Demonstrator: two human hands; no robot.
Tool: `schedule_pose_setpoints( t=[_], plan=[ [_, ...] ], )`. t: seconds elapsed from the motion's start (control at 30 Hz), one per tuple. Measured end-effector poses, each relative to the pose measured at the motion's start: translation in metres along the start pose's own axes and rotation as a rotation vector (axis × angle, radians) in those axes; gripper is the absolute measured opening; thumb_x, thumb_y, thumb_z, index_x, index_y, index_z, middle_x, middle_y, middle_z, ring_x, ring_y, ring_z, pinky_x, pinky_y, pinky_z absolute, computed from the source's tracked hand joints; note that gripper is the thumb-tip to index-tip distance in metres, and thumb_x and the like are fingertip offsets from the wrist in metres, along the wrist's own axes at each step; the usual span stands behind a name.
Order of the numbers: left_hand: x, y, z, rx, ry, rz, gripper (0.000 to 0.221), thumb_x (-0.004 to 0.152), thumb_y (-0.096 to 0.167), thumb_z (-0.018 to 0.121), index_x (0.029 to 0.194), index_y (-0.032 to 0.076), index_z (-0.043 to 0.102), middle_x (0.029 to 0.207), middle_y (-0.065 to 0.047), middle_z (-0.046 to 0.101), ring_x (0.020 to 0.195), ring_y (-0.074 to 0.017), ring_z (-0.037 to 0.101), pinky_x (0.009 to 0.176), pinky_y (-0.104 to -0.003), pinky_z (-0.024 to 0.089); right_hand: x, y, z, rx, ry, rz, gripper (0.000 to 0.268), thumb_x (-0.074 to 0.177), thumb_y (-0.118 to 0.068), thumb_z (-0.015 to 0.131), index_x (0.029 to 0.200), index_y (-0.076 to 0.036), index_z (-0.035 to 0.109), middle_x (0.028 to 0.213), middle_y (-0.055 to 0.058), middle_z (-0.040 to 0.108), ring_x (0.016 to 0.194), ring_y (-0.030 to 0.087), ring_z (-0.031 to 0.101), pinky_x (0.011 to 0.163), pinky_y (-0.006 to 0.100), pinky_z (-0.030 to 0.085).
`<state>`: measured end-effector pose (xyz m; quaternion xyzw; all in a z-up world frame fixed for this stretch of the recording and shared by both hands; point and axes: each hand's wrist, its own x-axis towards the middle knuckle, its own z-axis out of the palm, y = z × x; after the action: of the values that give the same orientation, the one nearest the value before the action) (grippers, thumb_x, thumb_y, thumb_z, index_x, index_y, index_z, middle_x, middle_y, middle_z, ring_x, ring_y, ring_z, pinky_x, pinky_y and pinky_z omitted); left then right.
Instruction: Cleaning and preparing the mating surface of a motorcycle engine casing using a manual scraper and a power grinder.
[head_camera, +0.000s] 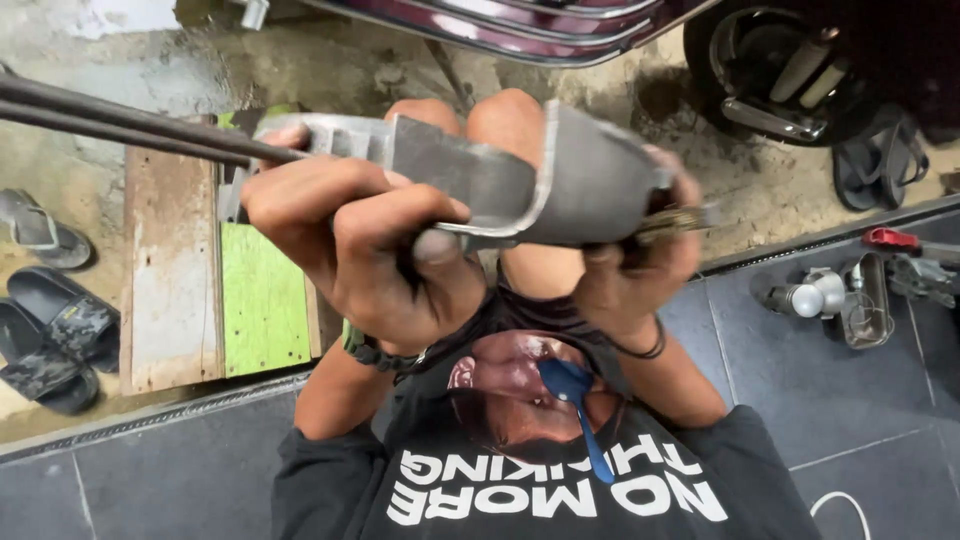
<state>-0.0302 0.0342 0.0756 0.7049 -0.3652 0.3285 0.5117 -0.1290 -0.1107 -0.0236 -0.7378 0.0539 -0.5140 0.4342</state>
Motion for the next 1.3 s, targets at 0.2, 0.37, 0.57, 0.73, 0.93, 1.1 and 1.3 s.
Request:
schedule_pose_setpoints(
  t=[0.2,0.37,0.57,0.73,0.93,1.1,1.3],
  plan=[
    [0.021,0.013,0.033,-0.152,0.152,0.150,0.032,0.099,0.042,0.050,0.094,0.016,0.069,0.105,0.001,0.047,0.102,-0.0214,0.042,0.108,-0.047,0.032,0.069,-0.030,-0.035,0.176,0.040,-0.061,0.050,0.115,-0.058,0.032,0.135,-0.014,0.044,0.133,0.001,0.044,0.125,0.017,0.043,0.118,0.038,0.036],
    [-0.010,0.020,0.057,-0.200,0.088,0.091,0.028,0.099,0.038,0.064,0.113,0.014,0.061,0.119,-0.004,0.044,0.114,-0.0260,0.045,0.115,-0.050,0.033,0.090,0.014,-0.092,-0.548,0.095,-0.317,0.046,0.115,0.000,0.069,0.147,-0.012,0.039,0.137,0.015,0.053,0.121,0.034,0.062,0.107,0.048,0.057],
    [-0.066,0.017,0.056,-0.277,-0.143,-0.159,0.046,0.100,0.034,0.063,0.133,0.007,0.045,0.140,-0.011,0.040,0.133,-0.0331,0.038,0.128,-0.058,0.020,0.127,0.032,-0.083,-0.141,-0.114,-0.217,0.039,0.117,-0.024,0.059,0.103,0.009,0.044,0.101,0.016,0.044,0.088,0.026,0.038,0.084,0.044,0.040],
    [-0.104,0.012,0.052,-0.334,-0.304,-0.333,0.054,0.094,0.017,0.065,0.137,0.000,0.037,0.152,-0.020,0.038,0.142,-0.0392,0.030,0.131,-0.055,0.019,0.126,0.044,-0.054,-0.268,-0.447,-0.203,0.043,0.116,-0.014,0.066,0.091,0.020,0.067,0.078,0.017,0.054,0.066,0.023,0.038,0.064,0.038,0.035],
    [-0.116,0.000,0.058,-0.305,-0.466,-0.440,0.045,0.095,0.009,0.061,0.135,-0.004,0.046,0.136,-0.017,0.057,0.117,-0.0311,0.049,0.117,-0.049,0.025,0.102,0.093,-0.040,-0.208,-0.624,-0.092,0.048,0.107,-0.029,0.065,0.084,0.013,0.067,0.065,0.008,0.048,0.058,0.018,0.032,0.059,0.034,0.028],
    [-0.128,-0.030,0.069,0.021,-0.603,-0.377,0.025,0.096,0.024,0.066,0.105,0.002,0.073,0.146,0.000,0.058,0.098,-0.0343,0.053,0.075,-0.036,0.053,0.075,0.136,-0.027,-0.213,-0.647,-0.061,0.041,0.097,-0.022,0.076,0.075,0.009,0.061,0.066,0.011,0.046,0.059,0.022,0.033,0.058,0.036,0.029],
    [-0.184,-0.094,0.107,0.033,-0.672,-0.387,0.064,0.092,0.025,0.079,0.151,0.020,0.054,0.159,0.004,0.049,0.087,-0.0202,0.067,0.077,-0.031,0.056,0.042,0.185,0.001,-0.279,-0.670,-0.098,0.041,0.091,-0.025,0.084,0.071,0.005,0.064,0.060,0.008,0.049,0.053,0.021,0.036,0.054,0.034,0.034]
  ],
)
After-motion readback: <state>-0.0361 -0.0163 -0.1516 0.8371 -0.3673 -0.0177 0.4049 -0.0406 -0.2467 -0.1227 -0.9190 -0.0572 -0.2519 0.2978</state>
